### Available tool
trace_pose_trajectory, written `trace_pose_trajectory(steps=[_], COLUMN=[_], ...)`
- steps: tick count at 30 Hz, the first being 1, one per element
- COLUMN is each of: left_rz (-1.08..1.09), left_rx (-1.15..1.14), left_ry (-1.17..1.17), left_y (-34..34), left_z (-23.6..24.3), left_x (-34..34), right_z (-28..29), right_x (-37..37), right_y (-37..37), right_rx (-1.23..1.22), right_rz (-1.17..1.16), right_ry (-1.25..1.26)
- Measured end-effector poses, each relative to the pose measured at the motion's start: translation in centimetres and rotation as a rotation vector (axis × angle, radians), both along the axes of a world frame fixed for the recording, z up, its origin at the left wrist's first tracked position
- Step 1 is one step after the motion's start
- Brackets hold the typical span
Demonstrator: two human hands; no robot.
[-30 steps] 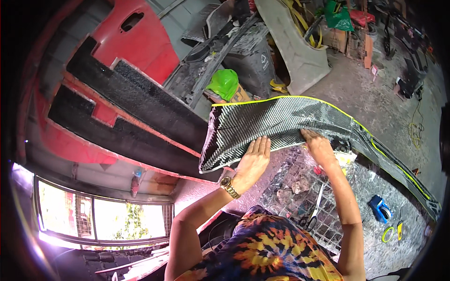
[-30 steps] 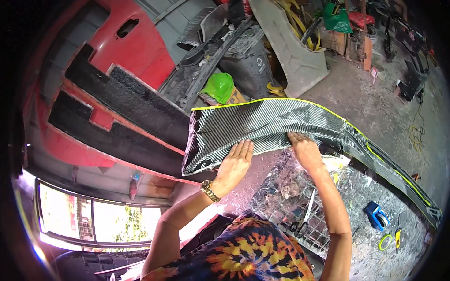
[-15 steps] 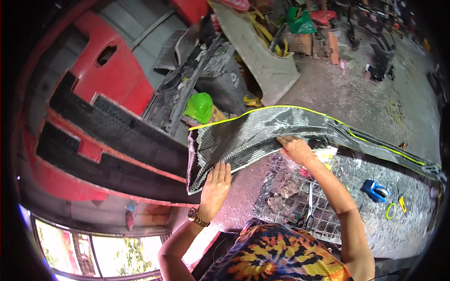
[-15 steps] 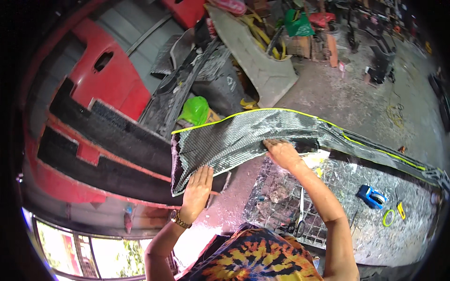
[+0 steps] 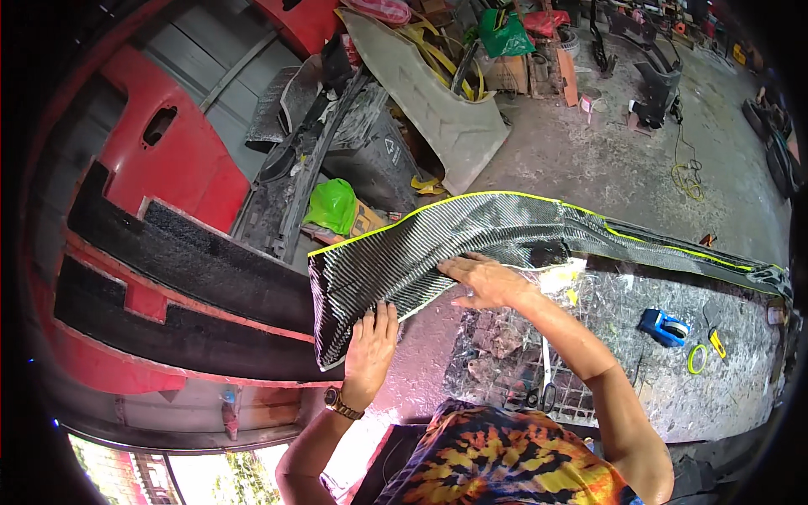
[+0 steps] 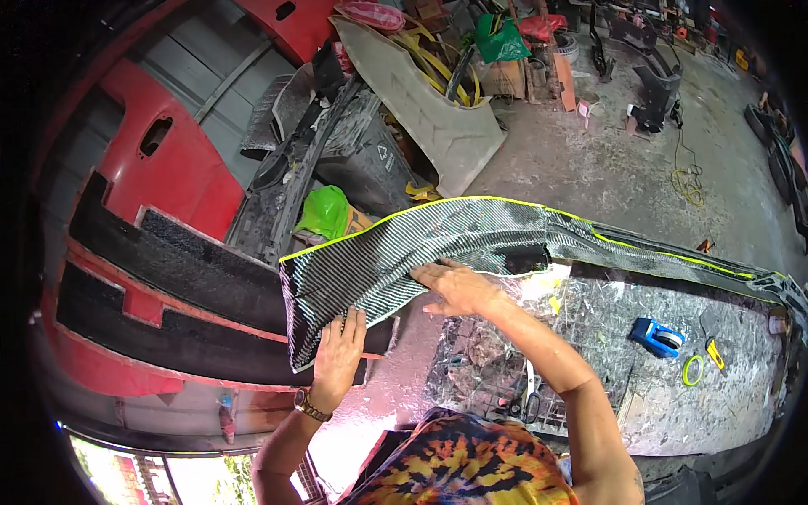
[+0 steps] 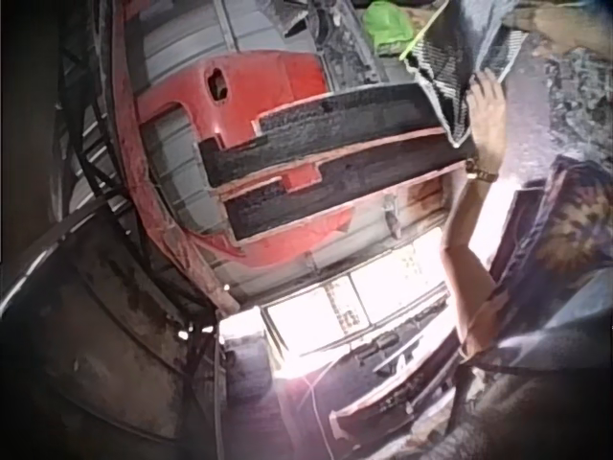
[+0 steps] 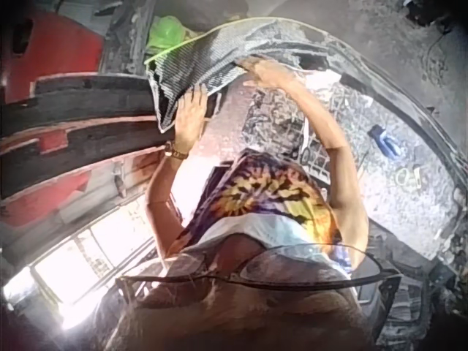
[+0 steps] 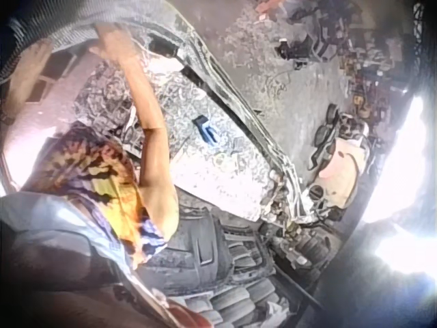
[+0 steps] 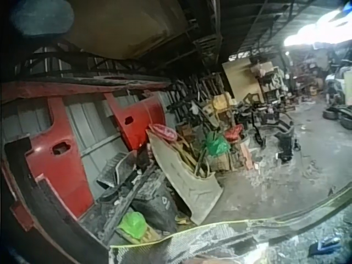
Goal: The person positions and smooths a carbon fiber sheet onto a car body component by hand, pressing the material along its contours and edges.
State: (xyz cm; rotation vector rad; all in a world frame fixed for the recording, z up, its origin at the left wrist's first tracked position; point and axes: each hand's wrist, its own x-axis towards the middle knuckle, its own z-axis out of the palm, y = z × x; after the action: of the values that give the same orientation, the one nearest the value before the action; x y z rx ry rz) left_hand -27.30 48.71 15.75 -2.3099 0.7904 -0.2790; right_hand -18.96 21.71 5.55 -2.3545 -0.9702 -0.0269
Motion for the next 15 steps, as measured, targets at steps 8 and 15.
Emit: trace_pose_trajectory(steps=[8, 15], left_rz=[0.066, 0.029], left_rx=[0.022, -0.392], left_ry=[0.012, 0.288], left_y=[-0.2, -7.1], left_z=[-0.8, -3.0], left_x=[0.1, 3.6], right_z=[-0.3, -0.8], right_x=[0.0, 0.1], right_y=[0.1, 0.0], right_rx=[0.033, -0.013], right_rz=[-0.048, -0.012], right_ry=[-0.011, 0.032])
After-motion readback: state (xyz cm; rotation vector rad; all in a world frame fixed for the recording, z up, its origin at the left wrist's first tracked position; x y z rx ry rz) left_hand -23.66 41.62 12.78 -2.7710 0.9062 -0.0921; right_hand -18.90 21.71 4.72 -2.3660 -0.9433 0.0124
